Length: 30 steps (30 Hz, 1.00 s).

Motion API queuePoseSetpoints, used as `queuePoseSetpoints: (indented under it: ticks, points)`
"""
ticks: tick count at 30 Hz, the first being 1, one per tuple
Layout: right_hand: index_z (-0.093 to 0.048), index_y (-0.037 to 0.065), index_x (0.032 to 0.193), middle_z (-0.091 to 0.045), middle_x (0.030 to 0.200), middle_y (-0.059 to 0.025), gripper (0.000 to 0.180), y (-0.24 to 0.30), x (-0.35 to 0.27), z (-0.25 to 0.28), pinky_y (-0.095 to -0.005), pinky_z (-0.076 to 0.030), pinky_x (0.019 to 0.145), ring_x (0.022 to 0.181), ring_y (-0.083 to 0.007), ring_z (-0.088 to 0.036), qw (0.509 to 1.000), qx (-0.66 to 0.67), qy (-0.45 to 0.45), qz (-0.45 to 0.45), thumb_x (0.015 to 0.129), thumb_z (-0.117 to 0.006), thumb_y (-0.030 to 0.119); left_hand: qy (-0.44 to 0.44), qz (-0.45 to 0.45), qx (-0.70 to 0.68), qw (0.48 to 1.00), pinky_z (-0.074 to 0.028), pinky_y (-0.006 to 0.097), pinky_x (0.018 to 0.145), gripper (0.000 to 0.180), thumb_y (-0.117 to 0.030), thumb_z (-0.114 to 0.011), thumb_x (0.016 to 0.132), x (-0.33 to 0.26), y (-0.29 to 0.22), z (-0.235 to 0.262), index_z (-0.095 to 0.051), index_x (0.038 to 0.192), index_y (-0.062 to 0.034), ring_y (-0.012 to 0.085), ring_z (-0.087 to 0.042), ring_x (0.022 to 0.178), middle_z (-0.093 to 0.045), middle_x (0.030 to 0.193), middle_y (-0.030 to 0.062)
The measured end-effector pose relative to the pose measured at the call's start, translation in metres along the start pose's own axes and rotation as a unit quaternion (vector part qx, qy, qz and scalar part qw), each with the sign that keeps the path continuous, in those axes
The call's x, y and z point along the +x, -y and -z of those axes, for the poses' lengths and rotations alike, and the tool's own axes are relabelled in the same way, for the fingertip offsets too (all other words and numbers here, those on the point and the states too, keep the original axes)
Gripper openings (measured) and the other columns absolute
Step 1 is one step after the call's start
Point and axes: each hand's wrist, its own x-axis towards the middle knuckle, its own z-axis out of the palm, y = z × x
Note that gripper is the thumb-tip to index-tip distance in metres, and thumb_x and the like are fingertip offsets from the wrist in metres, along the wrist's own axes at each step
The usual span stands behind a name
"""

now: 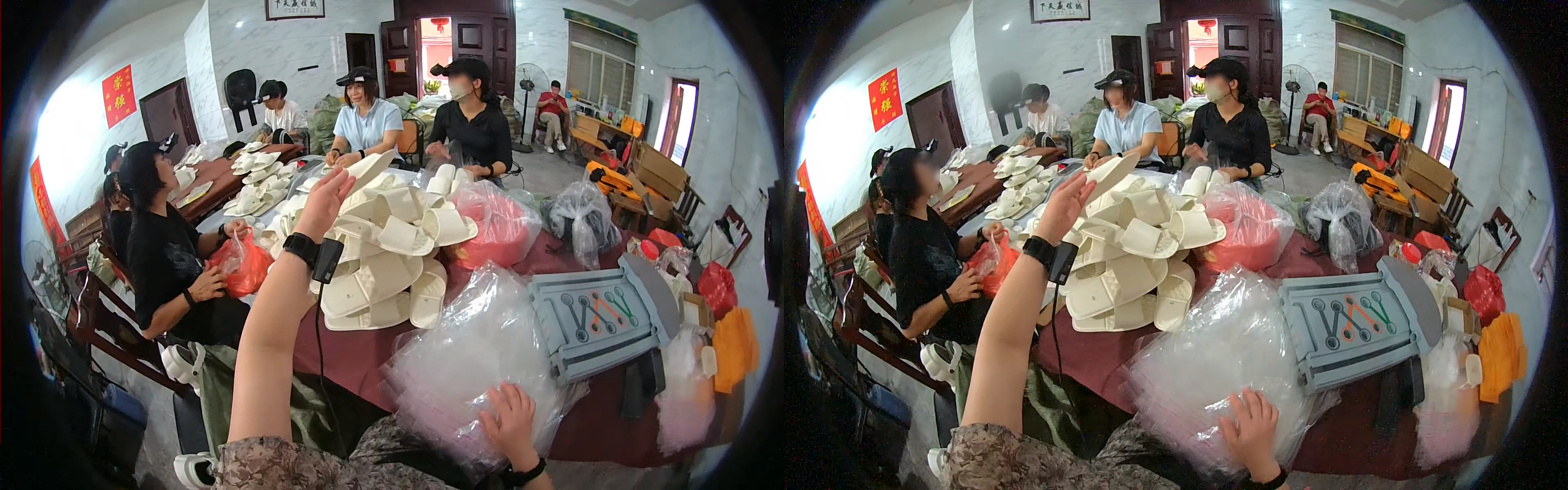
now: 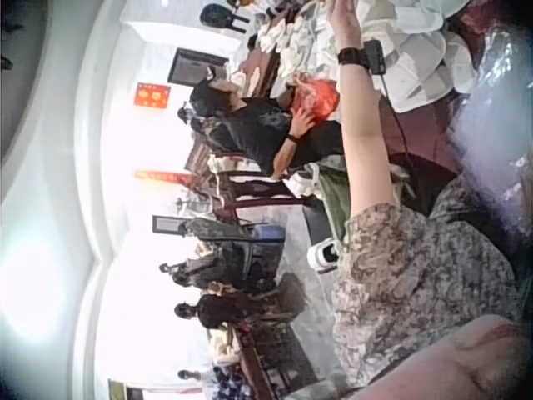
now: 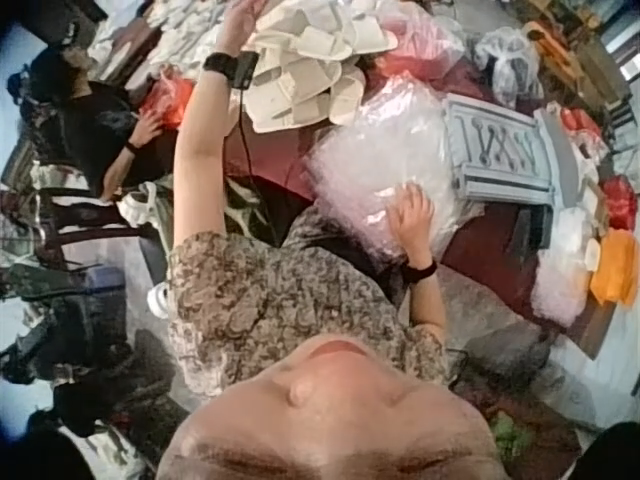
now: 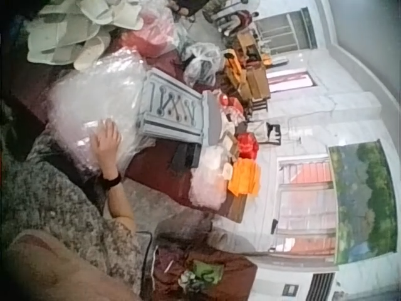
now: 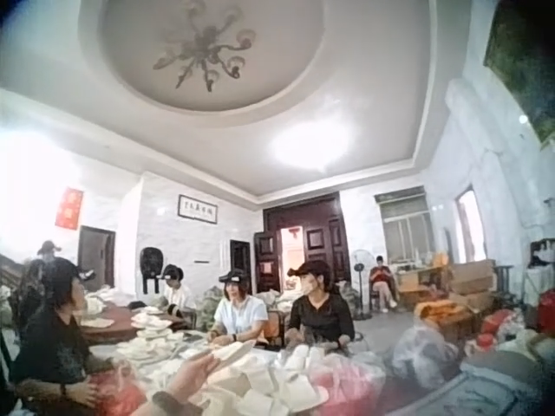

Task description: Inspecting and packing plastic sandals into plastic bags in a workshop environment.

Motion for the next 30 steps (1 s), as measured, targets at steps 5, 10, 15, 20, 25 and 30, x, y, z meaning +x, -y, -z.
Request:
queuePoseSetpoints:
  ticks: [5,10,15,20,25,30]
  points:
    - [-0.064,0.008,0.122,-0.056,0.129,-0.0159,0.046,0.007,0.001,0.008,-0.0489,-0.036,0.100,0.120,-0.0368,-0.049,1.000,0.007,-0.015,0.011,0.081,-0.072,0.027,0.064,-0.056,-0.050,0.995,-0.046,0.029,0.107,0.041,-0.009,-0.057,0.099,-0.007,-0.023,-0.021,-0.044,0.133,0.0094,0.0226,-0.058,0.118,-0.058,0.118,0.0113]
    - [-0.063,0.009,0.123,-0.056,0.130,-0.0151,0.047,0.007,-0.004,0.006,-0.0490,-0.036,0.101,0.121,-0.0359,-0.049,1.000,0.019,-0.007,0.002,0.081,-0.071,0.028,0.072,-0.079,-0.117,0.987,-0.044,0.029,0.109,0.037,-0.012,-0.057,0.100,-0.016,-0.041,-0.034,-0.049,0.129,0.0089,0.0234,-0.057,0.120,-0.057,0.121,0.0129]
    - [-0.063,0.009,0.124,-0.055,0.131,-0.0151,0.046,0.006,-0.008,0.007,-0.0497,-0.035,0.101,0.122,-0.0361,-0.048,1.000,0.012,-0.001,0.000,0.083,-0.068,0.031,0.083,-0.090,-0.117,0.986,-0.040,0.031,0.112,0.046,-0.013,-0.055,0.100,-0.046,-0.062,-0.064,-0.039,0.136,0.0116,0.0240,-0.051,0.127,-0.050,0.128,0.0162]
    - [-0.062,0.009,0.125,-0.055,0.131,-0.0156,0.046,0.003,-0.008,0.004,-0.0497,-0.035,0.102,0.123,-0.0369,-0.047,1.000,0.015,0.002,0.000,0.085,-0.065,0.032,0.149,-0.109,-0.126,0.975,-0.035,0.034,0.117,0.051,-0.015,-0.053,0.101,-0.088,-0.078,-0.102,-0.037,0.139,0.0138,0.0293,-0.045,0.134,-0.046,0.135,0.0199]
    - [-0.061,0.008,0.126,-0.054,0.133,-0.0166,0.047,0.003,-0.006,0.005,-0.0496,-0.034,0.103,0.124,-0.0373,-0.047,1.000,0.006,0.016,-0.012,0.086,-0.066,0.033,0.227,-0.137,-0.141,0.954,-0.027,0.037,0.121,0.052,-0.019,-0.048,0.102,-0.132,-0.079,-0.143,-0.036,0.140,0.0146,0.0332,-0.037,0.140,-0.043,0.140,0.0224]
    - [-0.060,0.008,0.127,-0.053,0.134,-0.0162,0.049,0.003,-0.002,0.002,-0.0481,-0.031,0.106,0.126,-0.0365,-0.045,1.000,0.009,0.026,-0.009,0.086,-0.066,0.034,0.272,-0.136,-0.132,0.944,-0.021,0.042,0.122,0.064,-0.031,-0.049,0.099,-0.183,-0.079,-0.168,-0.033,0.144,0.0123,0.0357,-0.032,0.143,-0.038,0.147,0.0241]
